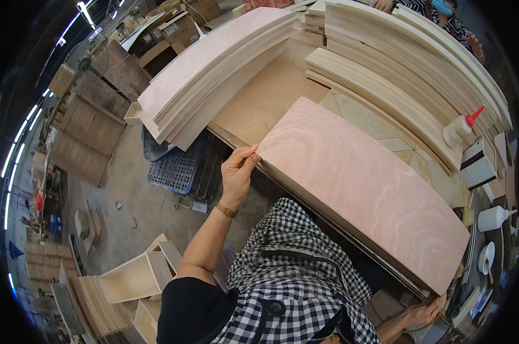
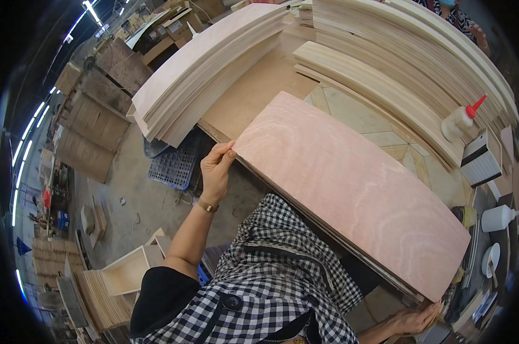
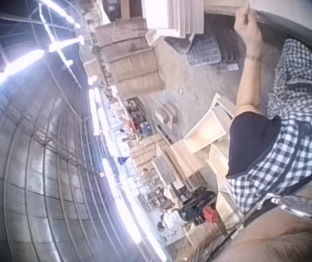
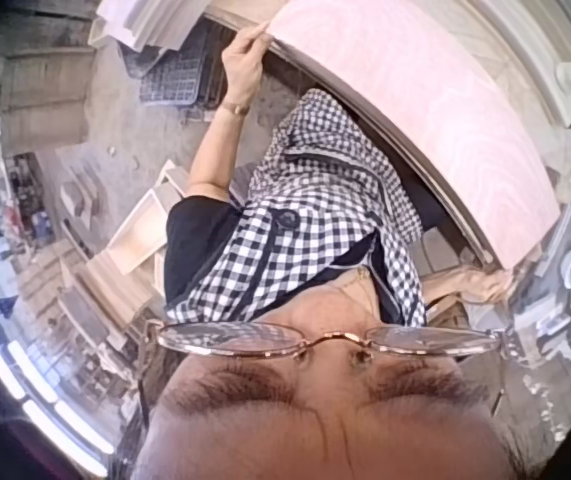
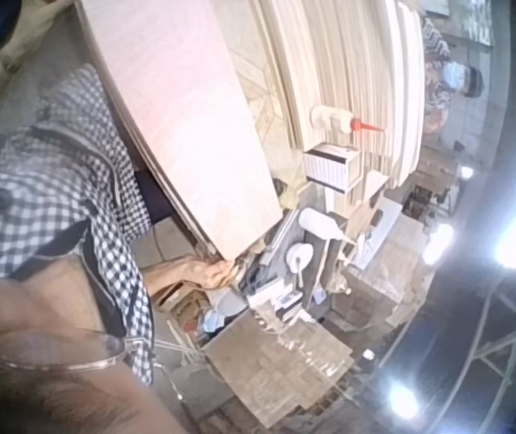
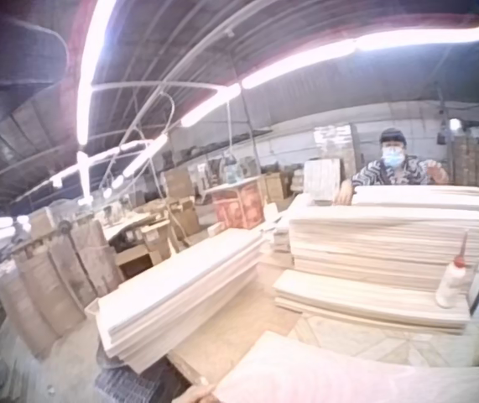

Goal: Assembling a wooden box using a pneumatic nail gun.

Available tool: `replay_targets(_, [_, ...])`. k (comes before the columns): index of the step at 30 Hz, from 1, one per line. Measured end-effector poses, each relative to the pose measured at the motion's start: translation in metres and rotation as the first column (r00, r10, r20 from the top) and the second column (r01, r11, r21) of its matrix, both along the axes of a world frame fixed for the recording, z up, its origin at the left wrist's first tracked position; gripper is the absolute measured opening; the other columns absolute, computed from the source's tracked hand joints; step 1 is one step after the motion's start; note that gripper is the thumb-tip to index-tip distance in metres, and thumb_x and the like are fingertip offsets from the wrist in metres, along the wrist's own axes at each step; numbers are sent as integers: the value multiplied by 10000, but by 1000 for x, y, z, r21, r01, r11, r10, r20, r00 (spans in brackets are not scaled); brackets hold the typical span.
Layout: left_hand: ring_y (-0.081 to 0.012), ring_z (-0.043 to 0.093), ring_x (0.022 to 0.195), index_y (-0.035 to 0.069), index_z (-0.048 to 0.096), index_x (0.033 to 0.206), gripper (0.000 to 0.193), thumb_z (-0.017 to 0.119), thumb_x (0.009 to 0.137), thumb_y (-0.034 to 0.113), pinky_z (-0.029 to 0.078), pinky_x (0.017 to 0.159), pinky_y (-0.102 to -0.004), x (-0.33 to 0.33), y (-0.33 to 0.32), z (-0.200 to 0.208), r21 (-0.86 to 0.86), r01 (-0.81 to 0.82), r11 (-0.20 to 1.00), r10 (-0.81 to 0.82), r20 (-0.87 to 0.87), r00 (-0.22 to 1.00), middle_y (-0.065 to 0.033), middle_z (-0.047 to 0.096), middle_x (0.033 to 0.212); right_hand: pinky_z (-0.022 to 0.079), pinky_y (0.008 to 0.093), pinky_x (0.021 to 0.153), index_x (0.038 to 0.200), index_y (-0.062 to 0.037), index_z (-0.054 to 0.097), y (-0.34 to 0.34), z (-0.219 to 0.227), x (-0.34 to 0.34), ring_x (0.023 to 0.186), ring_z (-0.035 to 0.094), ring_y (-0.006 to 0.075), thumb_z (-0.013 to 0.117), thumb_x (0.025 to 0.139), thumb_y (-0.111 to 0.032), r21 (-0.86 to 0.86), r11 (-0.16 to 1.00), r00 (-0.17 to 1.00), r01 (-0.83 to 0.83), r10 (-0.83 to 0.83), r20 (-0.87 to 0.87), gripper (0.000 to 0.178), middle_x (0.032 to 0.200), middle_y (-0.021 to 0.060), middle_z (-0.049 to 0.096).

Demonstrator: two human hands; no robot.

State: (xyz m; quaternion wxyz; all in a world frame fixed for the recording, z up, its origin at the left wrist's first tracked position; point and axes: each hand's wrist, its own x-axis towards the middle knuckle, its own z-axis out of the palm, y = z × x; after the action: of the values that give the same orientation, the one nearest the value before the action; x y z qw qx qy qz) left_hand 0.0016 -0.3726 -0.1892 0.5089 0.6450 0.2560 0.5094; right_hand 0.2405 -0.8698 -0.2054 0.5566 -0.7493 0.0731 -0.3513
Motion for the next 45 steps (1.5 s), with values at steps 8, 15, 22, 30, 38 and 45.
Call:
replay_targets(8, [-72,548,841,11,704,1089,235,719,859,53,440,737,-199,-1,6,-6,-22,68,997,-67,49,997,-2,623,938,534,314,915,1156,88,637,3,3,-4,1058,611,225,523,1001,-232,-76,997,1000,13,-15,-22,373,1206,169,620])
replay_targets(15, [-75,567,865,-5,694,1096,215,678,908,98,454,769,-204,4,-6,-8,-114,-49,992,56,53,997,-18,660,991,509,318,960,1196,56,629,15,2,-9,1098,619,222,509,1011,-262,-90,990,994,110,-112,-9,387,1226,168,634])
replay_targets(22, [-79,568,868,-14,685,995,141,641,940,108,461,792,-224,3,-12,-14,85,-302,949,310,-90,947,-14,670,949,519,326,904,1243,56,594,17,-6,-16,1050,645,225,518,1010,-206,-3,989,981,148,-147,-130,359,1183,173,654])
replay_targets(30, [-100,574,901,-34,636,1116,220,582,982,132,474,835,-246,3,-11,-10,200,-220,955,242,-93,966,-51,656,1018,511,308,911,1188,81,612,31,-7,-16,999,633,174,551,997,-174,83,996,998,31,-36,59,325,1105,125,663])
replay_targets(38, [-114,556,927,-26,622,1117,212,550,999,136,466,866,-271,-7,2,-18,185,-192,964,220,-140,965,-56,638,1038,551,302,846,1081,96,655,29,-6,-17,942,634,169,540,989,-88,89,995,985,-48,33,167,236,1079,111,634])
replay_targets(45, [-153,571,992,-33,597,1156,249,561,993,152,463,923,-302,-13,11,-19,237,-152,960,196,-174,965,-100,620,1139,478,245,769,1033,65,694,25,-6,-15,884,611,142,635,933,-86,32,999,984,36,-41,172,190,984,102,679])
